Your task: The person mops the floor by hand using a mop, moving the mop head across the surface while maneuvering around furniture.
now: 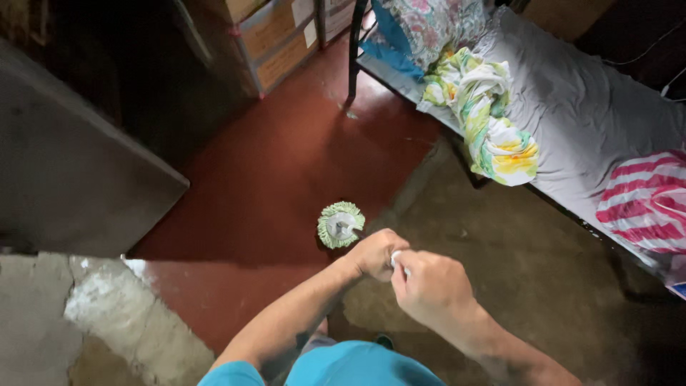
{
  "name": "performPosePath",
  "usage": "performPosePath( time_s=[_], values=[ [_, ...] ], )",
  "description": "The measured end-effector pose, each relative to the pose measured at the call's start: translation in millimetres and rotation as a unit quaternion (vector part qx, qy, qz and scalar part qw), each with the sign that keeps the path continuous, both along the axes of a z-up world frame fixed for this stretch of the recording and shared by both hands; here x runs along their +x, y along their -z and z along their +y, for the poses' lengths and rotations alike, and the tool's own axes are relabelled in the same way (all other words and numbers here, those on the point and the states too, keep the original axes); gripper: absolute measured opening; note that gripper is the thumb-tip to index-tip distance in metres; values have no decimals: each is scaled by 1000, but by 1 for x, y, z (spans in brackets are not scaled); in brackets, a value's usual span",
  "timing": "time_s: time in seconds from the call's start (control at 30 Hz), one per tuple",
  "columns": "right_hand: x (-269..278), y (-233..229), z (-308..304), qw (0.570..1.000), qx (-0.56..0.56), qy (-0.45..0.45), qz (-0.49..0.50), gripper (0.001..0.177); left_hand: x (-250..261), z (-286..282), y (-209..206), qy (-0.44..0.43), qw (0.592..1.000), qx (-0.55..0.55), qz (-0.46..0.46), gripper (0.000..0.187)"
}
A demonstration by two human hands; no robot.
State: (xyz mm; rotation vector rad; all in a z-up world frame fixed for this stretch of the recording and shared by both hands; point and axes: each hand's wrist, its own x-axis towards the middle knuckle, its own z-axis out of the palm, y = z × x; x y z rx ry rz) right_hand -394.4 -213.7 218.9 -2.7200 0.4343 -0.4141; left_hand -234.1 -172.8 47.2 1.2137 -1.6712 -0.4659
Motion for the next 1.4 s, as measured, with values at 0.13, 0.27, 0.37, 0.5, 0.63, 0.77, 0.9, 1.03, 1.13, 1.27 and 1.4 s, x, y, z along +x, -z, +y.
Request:
performPosePath(
  time_s=[0.13, 0.27, 0.37, 0.5, 0.63, 0.77, 0.9, 1.03, 1.13, 1.27, 1.4],
  values=[
    [31, 22, 3, 999, 31, 21, -2, 7, 29, 2, 17, -33, 996, 23, -83, 25],
    [80, 61, 8, 998, 33, 40, 47, 9, 70, 13, 42, -98, 982, 84, -138, 15],
    [111, 86, 12, 998, 42, 43, 25, 10, 95, 23, 51, -167, 969, 101, -151, 16],
    [159, 115, 13, 998, 61, 34, 4, 16, 129, 36, 48, -314, 926, 121, -169, 59],
    [211, 146, 4, 998, 42, 39, 23, 18, 157, 58, 45, -363, 885, 282, -72, 66],
    [267, 180, -22, 994, 34, 64, 83, 23, 175, 88, 51, -375, 868, 317, -75, 87],
    [310, 211, -53, 985, -5, 66, 158, 26, 188, 110, 64, -393, 861, 319, -51, 89],
    [329, 219, -83, 979, 25, 96, 178, 25, 196, 131, 69, -398, 850, 342, -41, 88],
    [329, 212, -90, 976, 69, 92, 185, 22, 198, 143, 66, -404, 852, 334, -22, 87],
    [311, 208, -87, 964, 129, 108, 204, 36, 194, 145, 62, -398, 849, 347, -20, 87],
    [276, 199, -79, 964, 171, 103, 178, 51, 175, 132, 58, -373, 857, 354, -13, 86]
  ],
)
